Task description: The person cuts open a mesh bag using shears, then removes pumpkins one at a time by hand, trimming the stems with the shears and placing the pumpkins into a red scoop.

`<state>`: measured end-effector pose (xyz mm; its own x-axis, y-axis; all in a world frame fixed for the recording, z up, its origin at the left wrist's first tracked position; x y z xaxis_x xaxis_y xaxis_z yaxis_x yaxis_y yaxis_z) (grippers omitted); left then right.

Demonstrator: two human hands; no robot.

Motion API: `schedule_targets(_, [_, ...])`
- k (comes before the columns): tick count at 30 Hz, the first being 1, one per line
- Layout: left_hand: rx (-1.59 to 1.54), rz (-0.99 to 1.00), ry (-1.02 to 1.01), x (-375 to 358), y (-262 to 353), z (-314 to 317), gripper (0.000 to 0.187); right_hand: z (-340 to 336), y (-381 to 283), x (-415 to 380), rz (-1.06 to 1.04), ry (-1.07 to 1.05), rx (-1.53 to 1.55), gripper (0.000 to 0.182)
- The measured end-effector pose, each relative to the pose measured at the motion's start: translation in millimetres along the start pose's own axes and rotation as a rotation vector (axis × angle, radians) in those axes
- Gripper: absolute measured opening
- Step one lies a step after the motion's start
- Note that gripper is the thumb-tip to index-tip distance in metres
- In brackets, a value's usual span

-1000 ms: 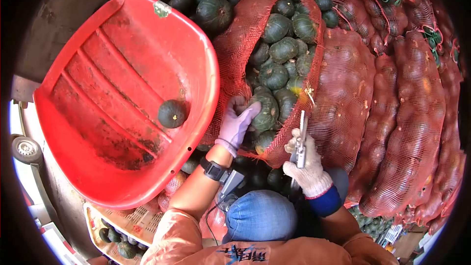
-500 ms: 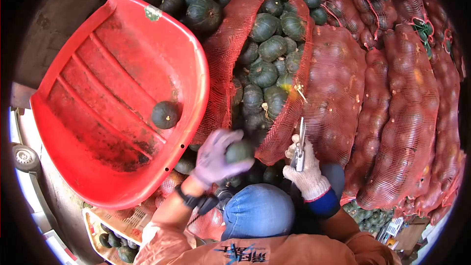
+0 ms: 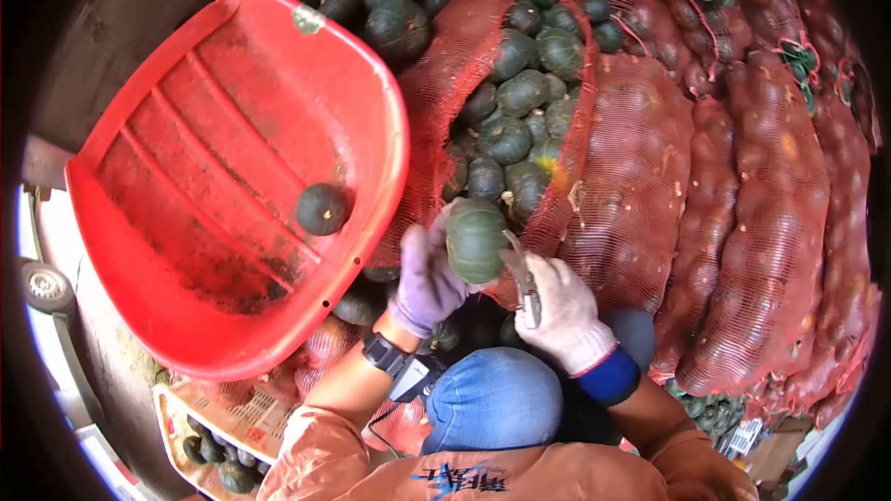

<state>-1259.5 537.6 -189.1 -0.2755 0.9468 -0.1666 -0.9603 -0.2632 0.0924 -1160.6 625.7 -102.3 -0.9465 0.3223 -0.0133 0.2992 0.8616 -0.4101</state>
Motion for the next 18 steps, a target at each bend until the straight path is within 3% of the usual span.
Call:
schedule_targets(3, [-0.129,-0.162,-0.065,16,-29,-12,0.075,-2,-11,4,-0.085,0.013,-0.033,0.043])
schedule_targets(6, [-0.168,-0.125,0.079,16,-23,-12,0.068,-2,-2,1,-0.038,0.032,-0.013,0.041])
schedule_targets(8, [0.42,0.115,0.07,12,-6,-8,0.067,-1,11,-8,0.102,0.042,-0.05,0.039])
schedule_targets(10, [-0.154,-0.074,0.136,11,-12,-24,0.068,-1,5,-7,0.013,0.044,-0.11,0.037])
schedule_targets(14, [-0.103,-0.149,0.01,15,-19,-23,0.074,13,-3,-4,-0.13,0.09,-0.138,0.033])
schedule_targets(16, [-0.016,-0.111,0.095,14,-18,-25,0.071,15,-1,-1,-0.108,0.078,-0.166,0.033])
schedule_targets(18, [0.091,-0.117,0.159,13,-17,-27,0.068,29,12,0,0.099,-0.224,-0.007,0.031])
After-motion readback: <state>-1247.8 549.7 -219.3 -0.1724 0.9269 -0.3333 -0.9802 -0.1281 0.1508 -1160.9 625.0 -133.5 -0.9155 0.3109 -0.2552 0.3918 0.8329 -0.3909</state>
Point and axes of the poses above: each hand's wrist, its own x-axis towards the middle knuckle, its own z-axis out of the palm, y = z × x, the point moved 8 cm from there along x, towards the middle knuckle, and after that the axes turned 8 degrees about -z, right-handed, at the moved point
